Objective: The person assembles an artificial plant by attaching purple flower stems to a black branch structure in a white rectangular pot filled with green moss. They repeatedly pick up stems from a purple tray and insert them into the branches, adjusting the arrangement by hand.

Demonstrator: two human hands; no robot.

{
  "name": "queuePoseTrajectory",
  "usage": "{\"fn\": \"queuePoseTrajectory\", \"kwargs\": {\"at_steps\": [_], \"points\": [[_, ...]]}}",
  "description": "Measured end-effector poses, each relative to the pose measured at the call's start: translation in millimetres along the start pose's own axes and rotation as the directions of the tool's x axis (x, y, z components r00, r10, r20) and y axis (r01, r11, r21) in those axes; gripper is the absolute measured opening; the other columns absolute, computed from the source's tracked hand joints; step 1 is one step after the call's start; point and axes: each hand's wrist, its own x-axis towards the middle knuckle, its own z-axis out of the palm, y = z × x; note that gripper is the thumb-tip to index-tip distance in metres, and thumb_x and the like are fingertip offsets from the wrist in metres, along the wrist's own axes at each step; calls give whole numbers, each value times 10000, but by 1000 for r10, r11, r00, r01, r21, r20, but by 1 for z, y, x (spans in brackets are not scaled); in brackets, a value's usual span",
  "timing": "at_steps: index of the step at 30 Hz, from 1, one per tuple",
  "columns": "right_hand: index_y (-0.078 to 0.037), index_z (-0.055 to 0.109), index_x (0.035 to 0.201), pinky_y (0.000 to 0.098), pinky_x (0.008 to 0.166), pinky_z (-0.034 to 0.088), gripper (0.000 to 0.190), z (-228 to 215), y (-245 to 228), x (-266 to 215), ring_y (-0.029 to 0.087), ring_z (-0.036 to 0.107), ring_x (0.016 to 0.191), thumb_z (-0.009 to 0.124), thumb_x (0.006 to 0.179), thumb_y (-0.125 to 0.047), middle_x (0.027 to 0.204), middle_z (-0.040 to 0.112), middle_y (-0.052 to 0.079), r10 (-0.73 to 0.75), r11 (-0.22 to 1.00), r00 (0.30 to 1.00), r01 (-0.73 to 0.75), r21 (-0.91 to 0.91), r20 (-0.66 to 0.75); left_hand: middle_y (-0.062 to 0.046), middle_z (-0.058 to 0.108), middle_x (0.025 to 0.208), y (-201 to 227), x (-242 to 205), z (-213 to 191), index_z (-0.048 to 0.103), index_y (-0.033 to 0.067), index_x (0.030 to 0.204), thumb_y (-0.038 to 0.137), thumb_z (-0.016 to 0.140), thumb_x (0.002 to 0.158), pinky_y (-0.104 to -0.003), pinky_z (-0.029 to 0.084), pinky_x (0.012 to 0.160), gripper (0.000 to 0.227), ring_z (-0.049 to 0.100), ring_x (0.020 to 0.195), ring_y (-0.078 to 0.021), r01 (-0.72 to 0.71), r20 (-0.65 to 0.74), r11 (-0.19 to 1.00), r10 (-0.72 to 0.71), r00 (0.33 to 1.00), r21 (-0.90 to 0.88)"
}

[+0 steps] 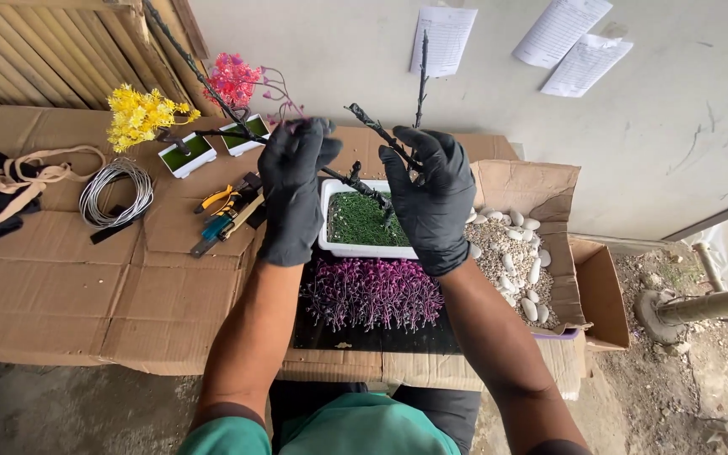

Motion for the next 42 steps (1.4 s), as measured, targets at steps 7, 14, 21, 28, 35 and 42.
{"fn": "queuePoseTrajectory", "kwargs": {"at_steps": [7, 14, 21, 28, 35, 42], "points": [[-173, 775, 1005, 347, 660, 561, 107, 15, 9, -5, 258, 685, 698, 826, 922, -129, 838, 708, 52, 68, 998, 997, -68, -13, -38, -325, 593, 1385, -67, 61, -40, 665, -42, 1295, 308, 709, 986, -611, 430, 1133, 469, 520, 1322, -536, 261, 514, 890, -35, 857, -374], [-162, 794, 986, 344, 650, 555, 111, 15, 13, -8, 283, 682, 683, 844, 902, -110, 765, 674, 52, 69, 998, 997, -69, -5, -38, -305, 623, 1333, -68, 61, -30, 686, -14, 1249, 271, 747, 949, -611, 472, 1088, 418, 565, 1260, -509, 256, 467, 872, -37, 884, -417], [-172, 798, 984, 302, 666, 543, 135, 19, 17, -11, 231, 680, 675, 860, 892, -95, 753, 672, 41, 102, 993, 993, -98, 66, -61, -289, 649, 1289, -77, 69, -24, 704, 9, 1209, 238, 780, 917, -612, 508, 1049, 379, 603, 1206, -486, 275, 415, 854, -78, 906, -441], [-166, 810, 994, 292, 672, 529, 159, 19, 21, -11, 221, 667, 648, 868, 878, -73, 750, 682, 56, 127, 988, 989, -119, 99, -74, -268, 683, 1233, -84, 65, -19, 727, 39, 1159, 197, 820, 877, -613, 553, 1001, 337, 651, 1139, -457, 283, 364, 835, -109, 925, -471], [-179, 815, 994, 296, 651, 526, 191, 17, 17, -12, 216, 660, 630, 870, 864, -51, 746, 689, 60, 138, 986, 989, -132, 97, -58, -248, 716, 1178, -90, 67, -15, 751, 68, 1110, 156, 860, 837, -615, 598, 952, 307, 700, 1072, -429, 284, 304, 816, -141, 942, -503], [-177, 821, 994, 293, 645, 519, 204, 16, 15, -11, 202, 654, 622, 882, 849, -49, 733, 693, 64, 159, 982, 985, -150, 118, -64, -231, 743, 1134, -95, 72, -12, 770, 92, 1070, 123, 892, 805, -616, 634, 913, 294, 739, 1018, -407, 284, 258, 802, -168, 951, -525]]}}
